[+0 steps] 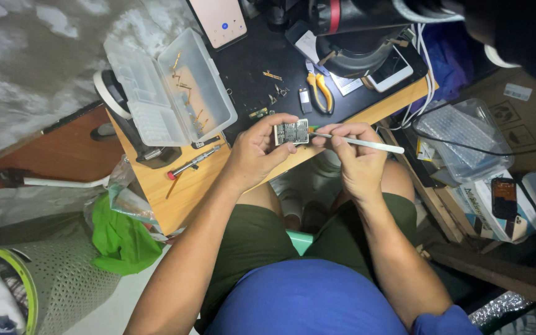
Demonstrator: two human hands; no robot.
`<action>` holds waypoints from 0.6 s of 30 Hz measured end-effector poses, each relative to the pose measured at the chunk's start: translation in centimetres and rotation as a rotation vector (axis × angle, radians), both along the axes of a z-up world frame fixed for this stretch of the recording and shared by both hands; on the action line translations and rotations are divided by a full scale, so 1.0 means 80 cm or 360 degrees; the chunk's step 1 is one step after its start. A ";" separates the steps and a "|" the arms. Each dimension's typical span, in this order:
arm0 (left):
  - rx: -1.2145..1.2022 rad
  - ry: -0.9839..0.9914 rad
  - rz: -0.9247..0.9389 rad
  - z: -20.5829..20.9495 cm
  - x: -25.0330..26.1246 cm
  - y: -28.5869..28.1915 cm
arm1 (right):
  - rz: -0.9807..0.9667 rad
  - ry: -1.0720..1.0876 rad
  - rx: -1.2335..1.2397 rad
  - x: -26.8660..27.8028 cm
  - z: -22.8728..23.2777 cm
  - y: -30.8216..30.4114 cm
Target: The person disassembles a smartphone, removing the back cover and internal components. They use a metal spudger to pry open the casing and disconnect ribbon cables from the motherboard. The person then removes the battery and other internal parts, placing them on the workbench.
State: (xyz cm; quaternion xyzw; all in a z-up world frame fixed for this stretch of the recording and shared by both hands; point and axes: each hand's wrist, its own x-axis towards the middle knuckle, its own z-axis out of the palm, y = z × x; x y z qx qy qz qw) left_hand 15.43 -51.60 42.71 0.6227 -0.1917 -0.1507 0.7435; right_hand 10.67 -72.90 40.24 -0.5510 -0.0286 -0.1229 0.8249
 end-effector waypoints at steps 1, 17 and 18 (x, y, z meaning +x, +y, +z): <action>0.0007 -0.0025 0.0008 0.003 0.000 0.000 | -0.0019 0.0014 -0.0049 -0.002 0.001 0.000; 0.0102 -0.0085 0.0040 0.012 -0.003 0.007 | 0.0131 0.0385 -0.0016 -0.001 -0.007 0.033; 0.0066 -0.0079 0.0057 0.011 -0.004 0.006 | 0.0127 0.0398 -0.0024 0.000 -0.001 0.035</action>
